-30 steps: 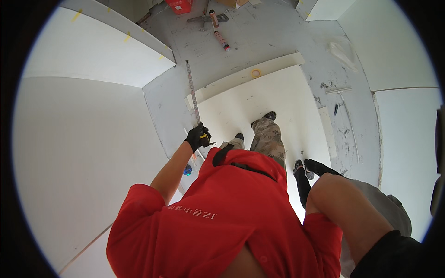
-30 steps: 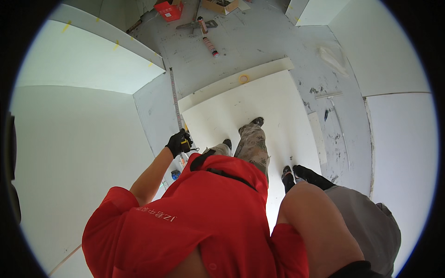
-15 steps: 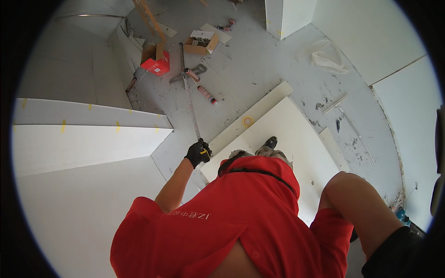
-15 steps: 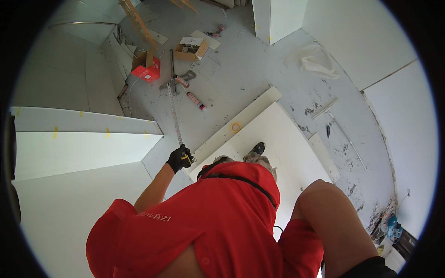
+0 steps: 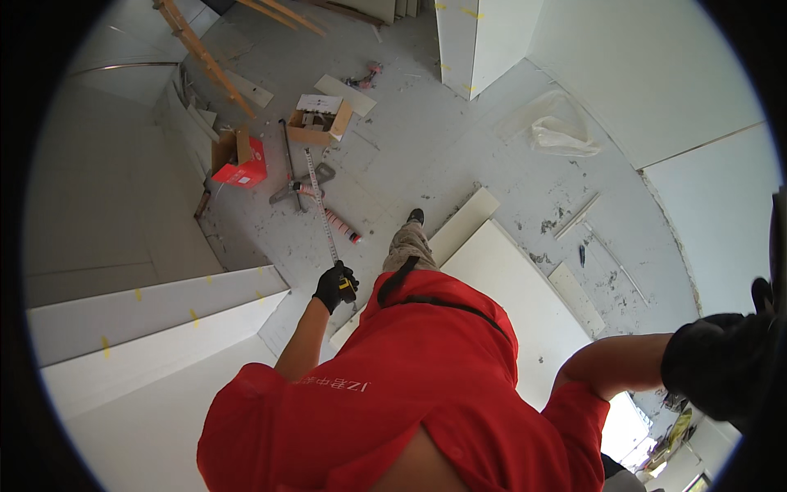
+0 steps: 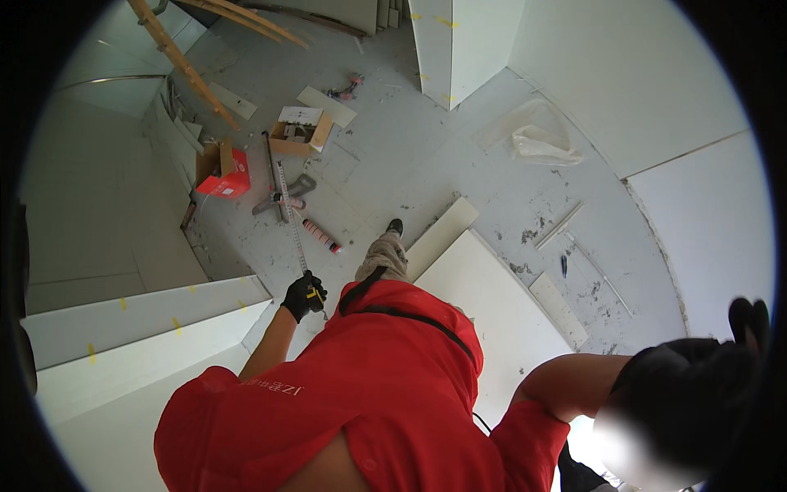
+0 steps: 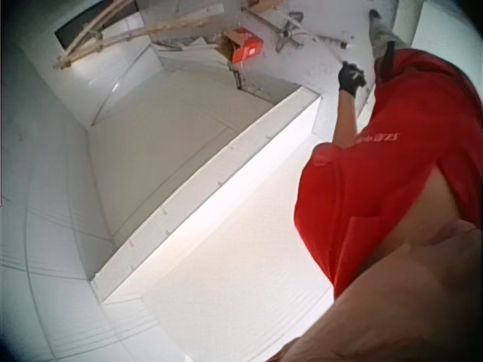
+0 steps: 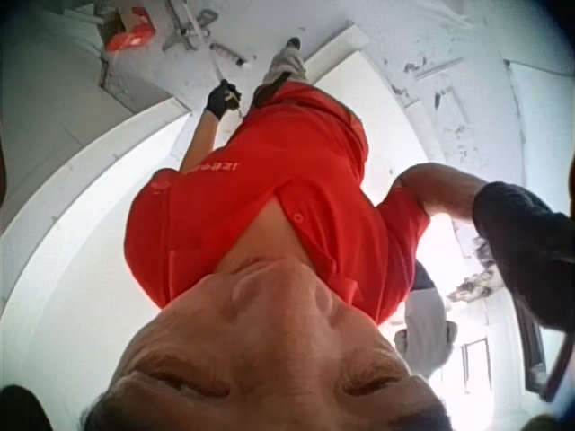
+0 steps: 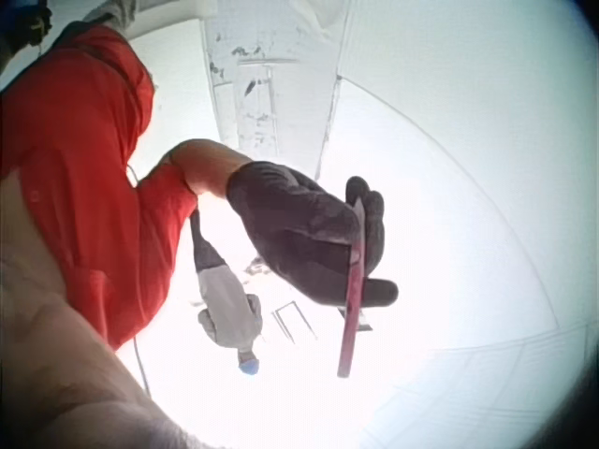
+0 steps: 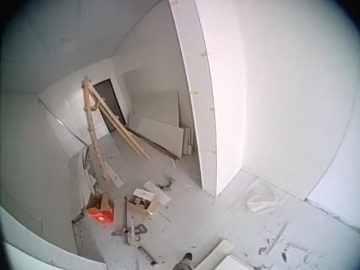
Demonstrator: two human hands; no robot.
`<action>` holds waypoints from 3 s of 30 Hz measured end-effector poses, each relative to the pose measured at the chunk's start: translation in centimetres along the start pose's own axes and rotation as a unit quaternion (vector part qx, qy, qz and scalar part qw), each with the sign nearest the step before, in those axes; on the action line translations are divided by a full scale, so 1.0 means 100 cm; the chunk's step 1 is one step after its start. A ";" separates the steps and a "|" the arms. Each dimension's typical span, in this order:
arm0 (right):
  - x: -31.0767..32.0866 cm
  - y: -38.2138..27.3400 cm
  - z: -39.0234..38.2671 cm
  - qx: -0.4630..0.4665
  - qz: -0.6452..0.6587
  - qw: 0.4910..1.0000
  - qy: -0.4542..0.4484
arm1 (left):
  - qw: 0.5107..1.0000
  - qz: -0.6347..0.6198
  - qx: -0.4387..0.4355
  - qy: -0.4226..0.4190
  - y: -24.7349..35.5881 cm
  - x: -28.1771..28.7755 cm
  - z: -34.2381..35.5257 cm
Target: The person measures wall and ceiling dimensions with a tape measure and marks measurements on large white panels using a pencil. They move around the room to take multiple measurements and mark several panels on the floor.
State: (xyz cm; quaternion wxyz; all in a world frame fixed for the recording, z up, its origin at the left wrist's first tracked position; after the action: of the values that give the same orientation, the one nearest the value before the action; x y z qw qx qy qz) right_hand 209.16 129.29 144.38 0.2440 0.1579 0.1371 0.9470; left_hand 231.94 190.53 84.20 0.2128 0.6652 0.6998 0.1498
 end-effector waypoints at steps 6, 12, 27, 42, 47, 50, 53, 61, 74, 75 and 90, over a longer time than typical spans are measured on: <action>-0.267 -0.023 -0.178 -0.568 0.189 0.801 -0.009 | 0.985 0.135 -0.061 -0.087 0.287 -0.166 0.241; -0.338 -0.107 -0.286 -0.813 0.254 0.523 0.035 | 0.907 0.322 -0.123 -0.240 0.517 -0.421 0.367; -0.639 -0.209 -0.266 -0.916 0.271 0.296 0.010 | 0.707 0.421 -0.074 -0.564 0.525 -0.762 0.243; -0.794 -0.355 -0.170 -0.911 0.205 0.358 -0.007 | 0.438 0.532 0.018 -0.724 0.602 -0.917 0.289; -0.846 -0.420 -0.235 -0.901 0.101 0.315 0.281 | 0.422 0.543 0.096 -0.720 0.564 -0.915 0.349; -0.878 -0.388 -0.243 -0.894 -0.034 0.399 0.203 | 0.424 0.507 0.335 -0.672 0.502 -0.934 0.423; -0.912 -0.392 -0.328 -0.872 -0.119 0.447 0.163 | 0.362 0.517 0.312 -0.711 0.457 -0.932 0.468; -0.865 -0.422 -0.436 -0.946 0.028 0.316 0.066 | 0.348 0.536 0.181 -0.748 0.314 -1.042 0.503; -0.827 -0.582 -0.464 -0.970 -0.039 0.218 0.096 | 0.320 0.486 0.251 -0.774 0.085 -1.326 0.284; -0.824 -0.568 -0.480 -0.961 -0.067 0.238 0.121 | 0.276 0.500 0.299 -0.764 0.071 -1.247 0.294; -0.679 -0.583 -0.493 -0.923 -0.197 0.165 0.286 | 0.096 0.661 0.334 -0.665 -0.074 -0.804 0.262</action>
State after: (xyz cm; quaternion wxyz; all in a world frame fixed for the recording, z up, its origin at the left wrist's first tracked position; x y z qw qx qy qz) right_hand 272.00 135.13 64.02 0.3333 -0.4968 -0.7509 0.2797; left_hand 240.47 108.09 65.79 0.1645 0.6970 -0.4640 -0.5213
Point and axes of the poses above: each hand's wrist, its own z-axis towards the middle knuckle, its own x-axis out of the back of the hand, y = z × x, the point moved 2 cm from there along z, towards the middle knuckle, and after that the axes turned 9 degrees about y, right-handed, at the moved point
